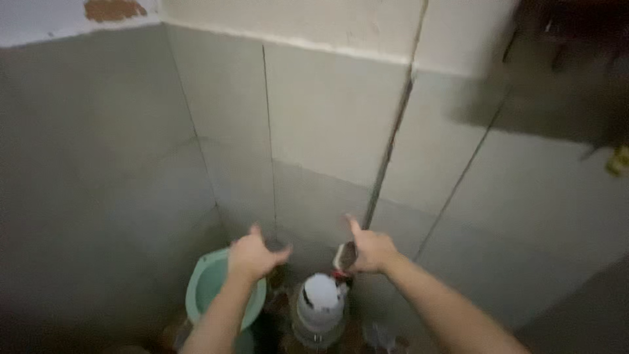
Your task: The person rearranges toiletries on a wall-mounted bathroom shelf, moving bottles, packets and a small container between the shelf and a wicker basket. They carry the basket to the toilet area, rinse it and a plastic container under a water source, shake out water, and return items to the shelf.
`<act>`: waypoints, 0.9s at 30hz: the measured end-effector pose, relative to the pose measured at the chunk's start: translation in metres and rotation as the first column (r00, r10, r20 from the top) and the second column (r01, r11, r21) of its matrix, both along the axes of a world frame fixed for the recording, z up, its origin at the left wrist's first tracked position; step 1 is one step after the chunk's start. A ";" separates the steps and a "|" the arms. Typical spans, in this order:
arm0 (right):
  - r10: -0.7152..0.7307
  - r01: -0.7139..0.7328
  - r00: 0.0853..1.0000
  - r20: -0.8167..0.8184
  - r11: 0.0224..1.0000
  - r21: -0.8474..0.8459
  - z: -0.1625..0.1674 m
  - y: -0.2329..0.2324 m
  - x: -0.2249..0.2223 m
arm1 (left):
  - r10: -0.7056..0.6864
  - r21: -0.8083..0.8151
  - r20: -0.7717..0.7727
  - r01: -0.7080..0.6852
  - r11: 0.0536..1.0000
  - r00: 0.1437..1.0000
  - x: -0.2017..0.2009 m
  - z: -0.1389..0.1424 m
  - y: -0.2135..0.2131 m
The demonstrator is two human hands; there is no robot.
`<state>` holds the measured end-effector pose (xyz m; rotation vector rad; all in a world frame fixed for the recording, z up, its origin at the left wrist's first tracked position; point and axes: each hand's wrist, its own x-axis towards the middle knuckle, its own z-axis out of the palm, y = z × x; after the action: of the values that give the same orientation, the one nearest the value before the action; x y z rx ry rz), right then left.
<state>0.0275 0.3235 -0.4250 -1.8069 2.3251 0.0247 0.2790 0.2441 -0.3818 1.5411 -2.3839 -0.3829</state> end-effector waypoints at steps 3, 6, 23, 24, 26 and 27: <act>-0.063 0.258 0.819 0.570 0.928 -0.268 0.005 -0.008 0.000 | 0.438 0.578 -0.619 0.002 0.816 0.652 -0.002 0.010 -0.005; 0.321 -0.343 0.919 -0.229 0.937 -0.062 0.008 -0.008 0.005 | 0.126 0.372 -0.222 -0.036 0.928 0.967 0.003 0.011 0.001; 0.073 -0.063 0.984 -0.161 0.996 0.063 0.016 0.015 0.009 | 0.350 0.439 -0.374 -0.168 0.883 0.859 0.012 0.017 -0.001; -0.018 0.021 0.999 0.041 0.998 -0.060 0.015 0.020 0.011 | 0.488 0.595 -0.549 -0.093 0.798 0.679 0.004 0.019 0.001; -0.051 0.211 0.823 0.566 0.952 -0.220 0.017 0.010 0.018 | 0.612 0.714 -0.688 0.211 0.668 0.390 -0.003 0.020 0.003; -0.006 0.330 0.646 0.763 0.904 -0.272 0.028 0.002 0.019 | 0.590 0.672 -0.740 0.396 0.626 0.323 -0.008 0.028 -0.001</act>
<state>0.0466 0.3251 -0.3972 -1.3048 1.9086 -1.0869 0.2714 0.2435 -0.3536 1.0583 -1.0273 -1.9174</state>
